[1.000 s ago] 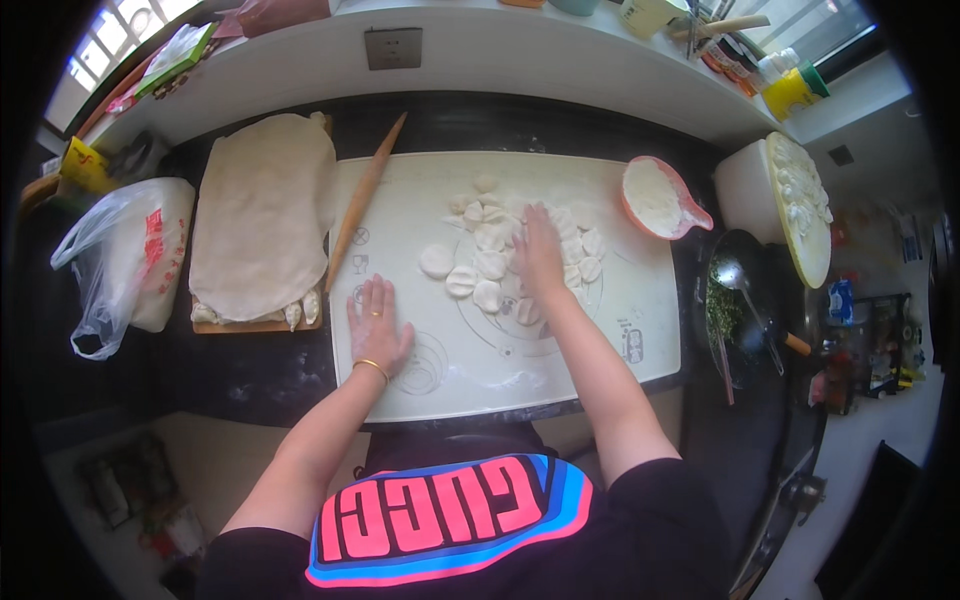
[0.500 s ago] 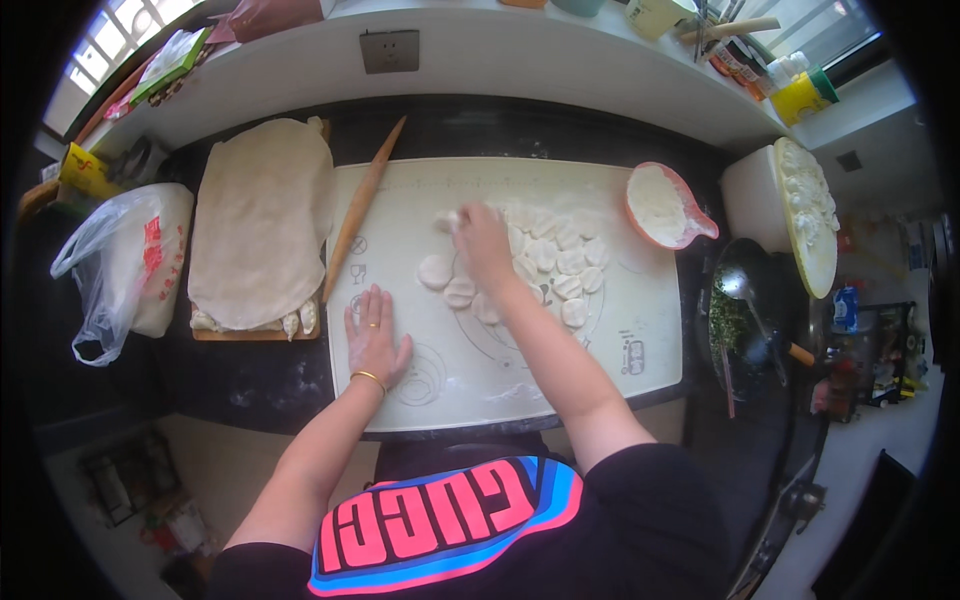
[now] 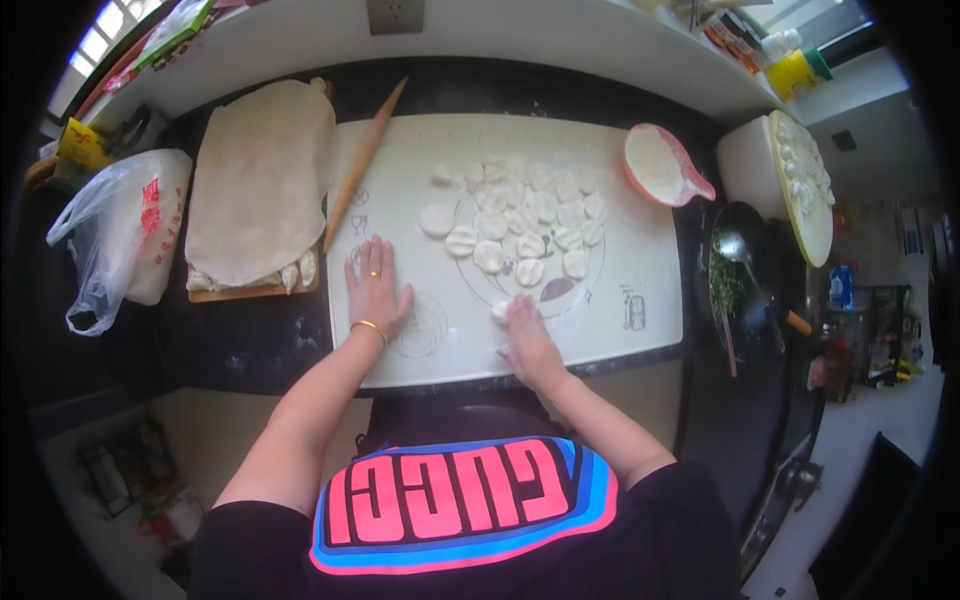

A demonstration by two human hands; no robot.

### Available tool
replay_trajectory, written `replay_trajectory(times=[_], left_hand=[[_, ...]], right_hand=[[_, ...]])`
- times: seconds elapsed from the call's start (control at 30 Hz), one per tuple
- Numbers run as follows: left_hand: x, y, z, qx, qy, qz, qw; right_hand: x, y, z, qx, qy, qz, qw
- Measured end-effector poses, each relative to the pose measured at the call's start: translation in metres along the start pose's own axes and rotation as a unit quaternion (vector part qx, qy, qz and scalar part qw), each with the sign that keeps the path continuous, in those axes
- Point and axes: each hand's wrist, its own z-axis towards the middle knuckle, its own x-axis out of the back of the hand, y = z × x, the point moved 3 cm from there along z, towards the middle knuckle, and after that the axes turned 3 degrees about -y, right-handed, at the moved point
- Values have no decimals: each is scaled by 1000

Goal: The person rolls a long dough log on a floured mat, cuts it into small pieces, and flattens each piece into round wrappers. They then place filling onto the wrappers and fold them into dumplings, arranging the finished dumplings on the mat.

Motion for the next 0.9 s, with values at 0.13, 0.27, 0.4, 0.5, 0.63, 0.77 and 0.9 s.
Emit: replay_trajectory(times=[0.13,0.27,0.4,0.5,0.63,0.77,0.9], left_hand=[[-2,0,-2,-4,3,7,1000],[-3,-2,-3,-10,4,-3,1000],[7,1,2,-12,-3,-4,1000],[3,1,-3,-1,-28,-4,1000],[3,2,-1,-7,-10,-19,1000],[6,4,-1,-1,-19,-16,1000],[3,3,-1,2,-29,-5,1000]], right_hand=[[-5,-8,11,-59,-8,-28,998],[-17,-21,13,-73,-70,-33,994],[-12,-25,16,-94,-92,-71,989],[-9,-30,9,-121,-129,-73,982],[0,-11,-19,-192,-159,-95,964],[21,61,-48,-365,-62,-124,921],[49,135,-14,-344,100,-106,928]])
